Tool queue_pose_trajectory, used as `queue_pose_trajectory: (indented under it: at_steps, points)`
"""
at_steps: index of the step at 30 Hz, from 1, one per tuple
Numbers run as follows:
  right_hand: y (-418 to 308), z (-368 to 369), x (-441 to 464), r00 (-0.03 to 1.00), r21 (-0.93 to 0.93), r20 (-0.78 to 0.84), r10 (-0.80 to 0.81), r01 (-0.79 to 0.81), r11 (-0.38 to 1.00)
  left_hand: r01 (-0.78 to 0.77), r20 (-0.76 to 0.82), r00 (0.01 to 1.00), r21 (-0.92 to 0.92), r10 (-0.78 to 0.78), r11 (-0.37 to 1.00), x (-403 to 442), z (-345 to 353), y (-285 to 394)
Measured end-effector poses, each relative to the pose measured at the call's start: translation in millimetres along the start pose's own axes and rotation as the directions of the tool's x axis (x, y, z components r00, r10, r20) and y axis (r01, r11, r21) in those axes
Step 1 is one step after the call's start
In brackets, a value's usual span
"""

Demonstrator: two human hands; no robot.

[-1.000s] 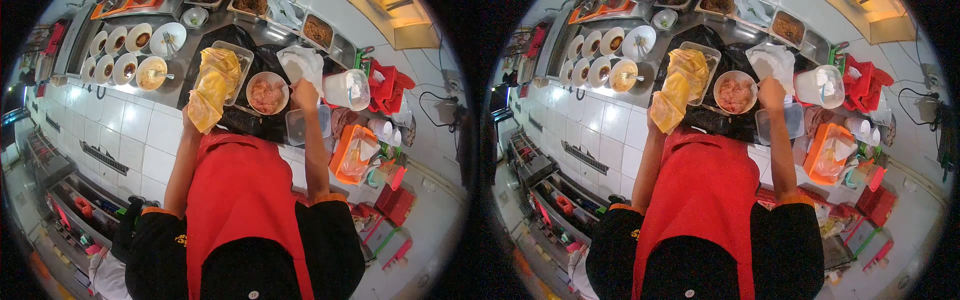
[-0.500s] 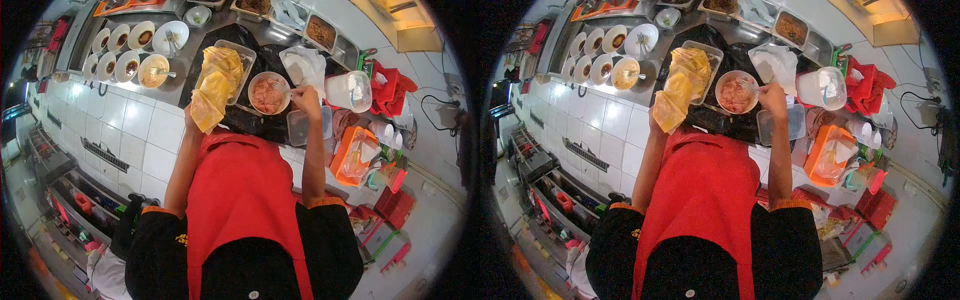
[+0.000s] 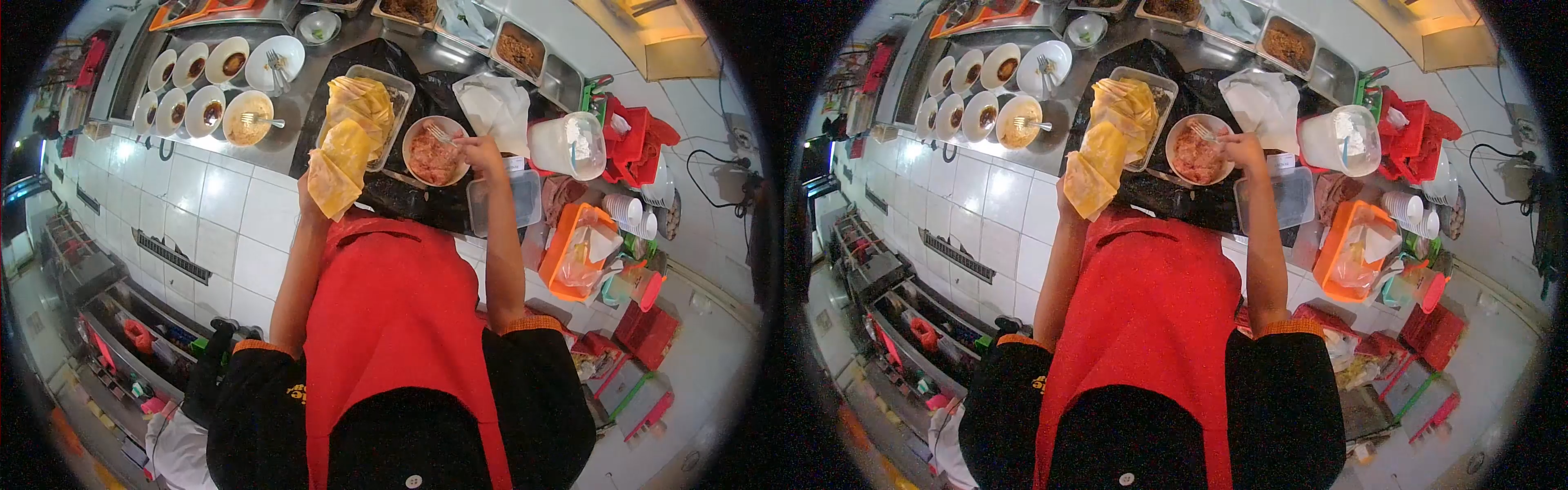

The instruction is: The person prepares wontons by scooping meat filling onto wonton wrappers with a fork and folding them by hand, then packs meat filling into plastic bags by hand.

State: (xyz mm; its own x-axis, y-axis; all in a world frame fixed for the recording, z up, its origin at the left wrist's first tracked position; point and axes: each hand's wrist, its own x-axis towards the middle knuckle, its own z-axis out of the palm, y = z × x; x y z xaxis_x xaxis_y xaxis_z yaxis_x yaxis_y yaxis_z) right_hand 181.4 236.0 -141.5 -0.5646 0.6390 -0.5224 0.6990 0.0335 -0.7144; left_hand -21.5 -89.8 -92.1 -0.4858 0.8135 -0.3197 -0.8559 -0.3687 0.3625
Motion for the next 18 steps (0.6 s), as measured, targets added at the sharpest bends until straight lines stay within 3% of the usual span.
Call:
queue_pose_trajectory:
  at_steps: [1,5,7,8,10,12,14,16,17,18]
  points:
    - [3,-5,0,0.976,0.283,0.156,0.149,-0.189,0.94,0.001,-0.001,1.0,-0.002,-0.001,1.0,-2,1,-1]
    - [0,-29,-27,0.938,0.346,0.278,0.205,-0.297,0.89,-0.044,-0.058,0.997,0.064,0.048,0.997,-2,1,-1]
    - [11,-29,-31,0.988,-0.091,0.149,0.035,-0.021,0.996,-0.038,-0.065,0.997,0.073,0.043,0.997,-1,2,-3]
    - [17,-32,-33,0.989,-0.089,0.146,0.038,-0.025,0.996,-0.021,-0.096,0.995,0.071,0.028,0.997,-1,2,-4]
    - [1,-38,-49,0.993,-0.14,0.009,-0.114,0.114,0.984,-0.012,-0.13,0.991,0.07,0.021,0.997,-1,7,-3]
    - [-21,-44,-64,0.993,-0.2,0.017,-0.115,0.116,0.973,0.002,0.042,0.999,-0.096,0.002,0.995,-1,14,-5]
    - [-27,-48,-67,0.993,-0.262,0.017,-0.119,0.119,0.958,0.0,0.011,1.0,-0.035,0.0,0.999,1,6,-6]
    - [-22,-49,-62,0.992,-0.044,0.118,-0.05,0.055,0.998,-0.005,-0.022,1.0,0.026,0.006,1.0,4,5,-6]
    - [-20,-46,-60,0.991,-0.043,0.119,-0.053,0.058,0.997,0.021,-0.039,0.999,-0.012,-0.021,1.0,5,5,-7]
    - [-21,-41,-58,0.995,-0.183,0.007,-0.097,0.097,0.978,0.046,-0.056,0.997,-0.049,-0.049,0.998,5,5,-7]
